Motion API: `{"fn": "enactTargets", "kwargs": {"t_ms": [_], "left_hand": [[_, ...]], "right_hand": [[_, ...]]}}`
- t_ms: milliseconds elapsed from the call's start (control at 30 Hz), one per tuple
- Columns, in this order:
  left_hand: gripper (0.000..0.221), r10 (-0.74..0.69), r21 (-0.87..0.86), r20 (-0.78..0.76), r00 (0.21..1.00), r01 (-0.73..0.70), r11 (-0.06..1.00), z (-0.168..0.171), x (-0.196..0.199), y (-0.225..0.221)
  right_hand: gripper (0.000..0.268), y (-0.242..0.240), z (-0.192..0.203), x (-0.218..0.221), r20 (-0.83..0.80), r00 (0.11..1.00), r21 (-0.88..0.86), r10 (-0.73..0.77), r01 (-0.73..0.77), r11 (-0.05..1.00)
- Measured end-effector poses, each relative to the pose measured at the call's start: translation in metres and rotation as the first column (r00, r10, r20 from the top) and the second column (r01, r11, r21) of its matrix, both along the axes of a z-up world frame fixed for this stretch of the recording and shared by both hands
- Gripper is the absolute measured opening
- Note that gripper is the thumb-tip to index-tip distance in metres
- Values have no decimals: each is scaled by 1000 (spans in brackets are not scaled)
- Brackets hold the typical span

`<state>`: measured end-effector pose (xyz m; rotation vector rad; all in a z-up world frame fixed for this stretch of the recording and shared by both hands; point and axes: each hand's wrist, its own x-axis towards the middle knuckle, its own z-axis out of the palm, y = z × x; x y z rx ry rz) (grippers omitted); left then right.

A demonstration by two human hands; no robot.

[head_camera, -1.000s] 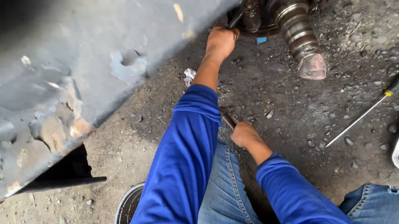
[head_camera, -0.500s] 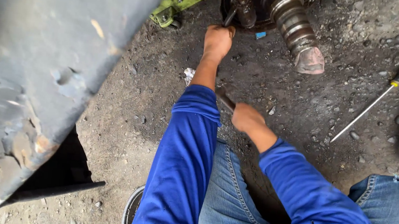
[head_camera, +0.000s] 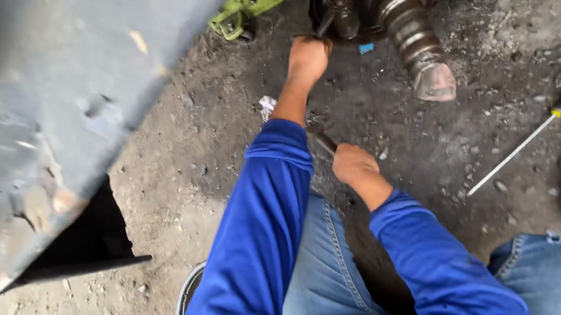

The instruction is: Repairing a vehicle's wheel hub assembly using a hammer, chisel, and lubricant spray

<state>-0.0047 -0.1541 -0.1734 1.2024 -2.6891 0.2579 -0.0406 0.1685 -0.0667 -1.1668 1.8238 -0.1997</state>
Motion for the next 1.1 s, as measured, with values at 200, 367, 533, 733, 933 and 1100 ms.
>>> {"fn": "enactTargets", "kwargs": {"t_ms": [200, 367, 533, 733, 933, 1100], "left_hand": [[26, -136, -195, 47, 990, 143, 970, -6, 8, 24], [19, 11, 229, 10, 1000, -13, 973, 2, -6, 12], [16, -105, -163, 269, 957, 153, 975, 3, 10, 30], [14, -120, -258, 102, 988, 142, 956, -36, -8, 6], [34, 483, 703, -572, 662, 92, 706, 16, -14, 45], [32, 411, 674, -591, 694, 145, 725, -5, -10, 32]], "right_hand": [[44, 33, -58, 26, -73, 990, 187, 117, -101, 977], [48, 20, -19, 18, -63, 983, 329, 174, -144, 933], [33, 7, 4, 1, -15, 1000, 67, -12, 13, 998], [43, 31, -48, 14, -65, 992, 207, 107, -91, 974], [30, 31, -70, 18, 119, 992, 182, -51, 28, 983], [35, 18, -58, -3, 345, 921, 264, -181, 90, 960]]}}
